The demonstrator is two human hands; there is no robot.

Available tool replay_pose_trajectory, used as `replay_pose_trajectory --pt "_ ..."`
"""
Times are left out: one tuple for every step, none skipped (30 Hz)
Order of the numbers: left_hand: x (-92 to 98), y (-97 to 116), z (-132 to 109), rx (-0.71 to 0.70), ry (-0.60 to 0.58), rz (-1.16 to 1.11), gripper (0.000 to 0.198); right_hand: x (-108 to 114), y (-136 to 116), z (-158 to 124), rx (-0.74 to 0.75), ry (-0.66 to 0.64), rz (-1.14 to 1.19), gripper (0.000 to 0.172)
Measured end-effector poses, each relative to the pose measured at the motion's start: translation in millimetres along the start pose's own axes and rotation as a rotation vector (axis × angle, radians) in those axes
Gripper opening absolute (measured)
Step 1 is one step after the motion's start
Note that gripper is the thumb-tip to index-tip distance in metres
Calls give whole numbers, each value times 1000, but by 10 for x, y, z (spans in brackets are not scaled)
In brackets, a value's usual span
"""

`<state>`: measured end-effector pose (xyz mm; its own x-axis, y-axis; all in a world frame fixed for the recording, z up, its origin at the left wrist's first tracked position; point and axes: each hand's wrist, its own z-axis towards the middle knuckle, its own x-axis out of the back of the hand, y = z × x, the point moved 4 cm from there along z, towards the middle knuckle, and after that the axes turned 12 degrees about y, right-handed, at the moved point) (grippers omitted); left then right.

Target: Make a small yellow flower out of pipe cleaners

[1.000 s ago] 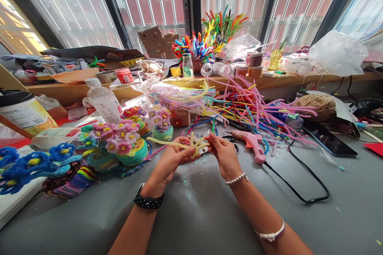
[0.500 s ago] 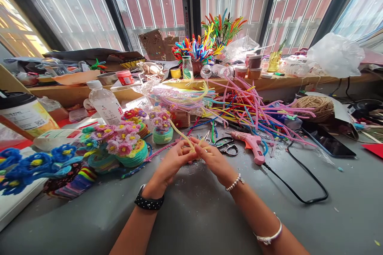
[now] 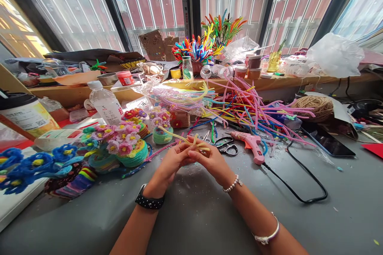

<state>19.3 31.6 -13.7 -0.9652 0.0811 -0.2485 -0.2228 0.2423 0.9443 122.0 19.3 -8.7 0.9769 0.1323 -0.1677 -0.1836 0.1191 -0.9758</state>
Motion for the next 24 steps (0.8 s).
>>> replay_pose_trajectory --pt "4 -4 3 5 -10 -10 30 4 -7 4 22 0 -25 41" --pt "5 -9 5 13 -25 -14 30 14 -15 10 54 12 -59 39" --pt "1 -12 5 17 -42 -14 30 28 -24 17 96 35 -103 35" --pt "-5 -13 5 16 -59 -13 30 44 -34 24 146 68 -155 33" --pt "-12 -12 4 10 -74 -14 29 59 -44 30 194 102 -206 32" --pt "-19 -9 3 1 -83 -16 29 71 -51 34 232 132 -250 32" --pt "-25 -6 2 -8 -87 -18 29 78 -56 36 257 154 -281 33" --pt "-29 -6 0 -14 -88 -16 29 81 -58 37 268 167 -297 33" --pt "-31 -7 -2 -13 -88 -10 29 81 -59 36 271 174 -300 33" --pt "-30 -8 -5 -14 -79 -4 28 80 -61 35 269 177 -297 33" --pt "-26 -7 -8 -19 -63 5 26 78 -62 33 265 178 -290 31" --pt "-20 -5 -11 -25 -46 16 26 79 -62 31 261 183 -280 30" --pt "-12 -2 -14 -31 -24 31 26 86 -62 30 255 194 -269 27" --pt "-3 1 -16 -36 -1 50 26 100 -61 29 252 216 -264 25" --pt "5 2 -16 -36 20 70 27 121 -62 28 254 248 -269 22" --pt "10 1 -14 -31 34 87 28 145 -64 28 260 284 -283 21" --pt "12 -3 -8 -23 40 96 29 169 -66 29 267 316 -305 20" --pt "12 -8 0 -16 42 94 29 188 -67 31 271 336 -330 20" --pt "12 -11 11 -13 45 82 30 201 -66 35 268 345 -348 19" --pt "14 -14 23 -14 50 65 29 207 -62 39 259 344 -350 19" --pt "18 -16 35 -20 63 47 29 207 -53 44 240 331 -340 20" --pt "25 -18 45 -25 85 33 29 200 -41 49 217 315 -322 20" --pt "33 -19 52 -30 110 24 29 189 -27 51 194 299 -303 22" --pt "41 -20 56 -33 134 21 29 172 -12 52 172 278 -287 24"
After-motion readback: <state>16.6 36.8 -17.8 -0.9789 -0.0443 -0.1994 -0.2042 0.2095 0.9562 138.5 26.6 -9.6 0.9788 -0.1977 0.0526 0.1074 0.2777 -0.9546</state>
